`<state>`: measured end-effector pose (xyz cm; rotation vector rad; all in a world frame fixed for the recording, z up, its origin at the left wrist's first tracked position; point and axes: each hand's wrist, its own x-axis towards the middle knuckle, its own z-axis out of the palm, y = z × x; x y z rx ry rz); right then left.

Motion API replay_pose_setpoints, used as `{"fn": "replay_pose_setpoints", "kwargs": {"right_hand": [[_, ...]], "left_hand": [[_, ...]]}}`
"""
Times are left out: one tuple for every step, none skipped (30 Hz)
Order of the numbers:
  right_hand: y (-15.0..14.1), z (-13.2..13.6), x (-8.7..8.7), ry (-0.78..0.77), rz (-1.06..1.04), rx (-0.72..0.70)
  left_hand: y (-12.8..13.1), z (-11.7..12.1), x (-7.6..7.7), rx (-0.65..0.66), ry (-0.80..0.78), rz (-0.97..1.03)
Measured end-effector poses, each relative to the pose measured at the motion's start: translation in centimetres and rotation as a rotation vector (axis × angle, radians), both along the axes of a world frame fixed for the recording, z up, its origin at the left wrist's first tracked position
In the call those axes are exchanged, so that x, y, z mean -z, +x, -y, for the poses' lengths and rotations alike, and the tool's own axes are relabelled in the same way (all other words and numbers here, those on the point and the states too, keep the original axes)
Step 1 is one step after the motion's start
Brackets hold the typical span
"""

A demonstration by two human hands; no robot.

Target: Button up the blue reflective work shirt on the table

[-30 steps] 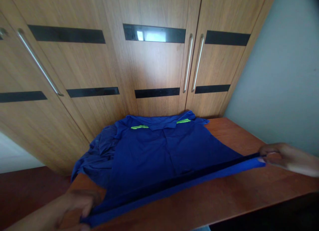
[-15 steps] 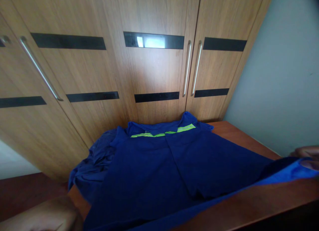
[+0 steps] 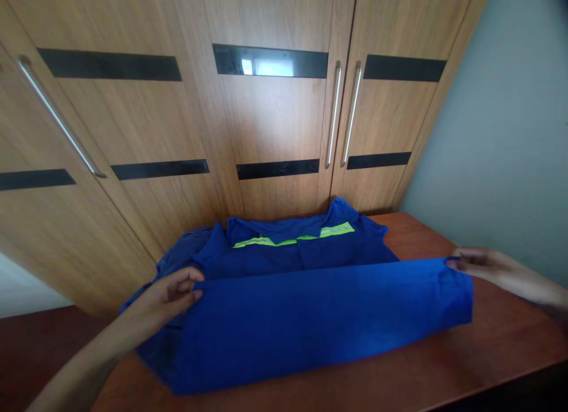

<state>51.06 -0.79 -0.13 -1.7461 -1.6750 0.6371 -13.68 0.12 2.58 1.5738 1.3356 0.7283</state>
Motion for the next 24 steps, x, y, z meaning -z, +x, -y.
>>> {"fn": "replay_pose_setpoints", "kwargs": {"right_hand": [[-0.4,-1.0,-0.1,-0.061,-0.02,-0.072],[-0.8,-2.1,-0.1,-0.095,-0.035,-0.121],[-1.2,-3.1,-0.1,-0.104,-0.05,-0.145],[-1.8,-4.0,0.0,-0.08,-0.065,-0.127],[-2.4,-4.8,0.3,-0.065,-0.084,-0.087],[-3.1,-5.5,0.7,-0.055,-0.109,-0.033],[-3.9,-5.9,1.2,-0.049,-0.133,0.027],[-4.7,-6.3,1.8,-0.048,-0.149,0.089],[-5.4,-6.4,2.4,-0.052,-0.158,0.142],[-6.0,-6.4,3.1,-0.059,-0.165,0.173],[-6.5,-6.3,3.8,-0.067,-0.17,0.183],[-6.8,-6.2,4.4,-0.08,-0.175,0.183],[-7.0,-6.0,4.9,-0.095,-0.183,0.183],[-7.0,-5.8,5.2,-0.112,-0.191,0.181],[-6.8,-5.5,5.4,-0.133,-0.2,0.174],[-6.6,-5.2,5.4,-0.155,-0.208,0.165],[-6.2,-5.0,5.4,-0.178,-0.214,0.152],[-5.9,-4.7,5.3,-0.208,-0.226,0.132],[-5.6,-4.4,5.2,-0.248,-0.251,0.103],[-5.4,-4.1,5.2,-0.299,-0.291,0.064],[-5.2,-3.8,5.2,-0.355,-0.337,0.014],[-5.1,-3.5,5.2,-0.411,-0.382,-0.044],[-5.1,-3.2,5.2,-0.455,-0.416,-0.1],[-5.1,-2.9,5.2,-0.48,-0.433,-0.145]], "left_hand": [[0.3,-0.8,0.3,-0.041,0.041,-0.003],[0.6,-1.5,0.7,-0.072,0.087,-0.026],[0.9,-2.0,1.0,-0.099,0.146,-0.067],[1.1,-2.5,1.3,-0.123,0.218,-0.131],[1.3,-2.9,1.7,-0.152,0.297,-0.221],[1.5,-3.3,2.0,-0.193,0.375,-0.329],[1.7,-3.7,2.4,-0.24,0.439,-0.443],[1.9,-4.1,2.8,-0.283,0.481,-0.547],[2.1,-4.4,3.2,-0.311,0.498,-0.626],[2.3,-4.6,3.7,-0.324,0.489,-0.672],[2.5,-4.7,4.2,-0.326,0.458,-0.677],[2.6,-4.7,4.6,-0.329,0.407,-0.637],[2.7,-4.5,4.8,-0.343,0.337,-0.55],[2.8,-4.2,4.9,-0.367,0.248,-0.422],[2.8,-3.7,4.8,-0.394,0.147,-0.261],[2.7,-3.0,4.6,-0.414,0.047,-0.088],[2.6,-2.3,4.2,-0.421,-0.043,0.077],[2.4,-1.5,3.8,-0.416,-0.121,0.212],[2.3,-0.7,3.5,-0.399,-0.188,0.303],[2.2,0.0,3.3,-0.379,-0.249,0.349],[2.1,0.7,3.3,-0.349,-0.309,0.357],[2.0,1.2,3.4,-0.306,-0.362,0.343],[2.1,1.6,3.6,-0.258,-0.396,0.323],[2.2,1.9,3.8,-0.214,-0.403,0.305]]}}
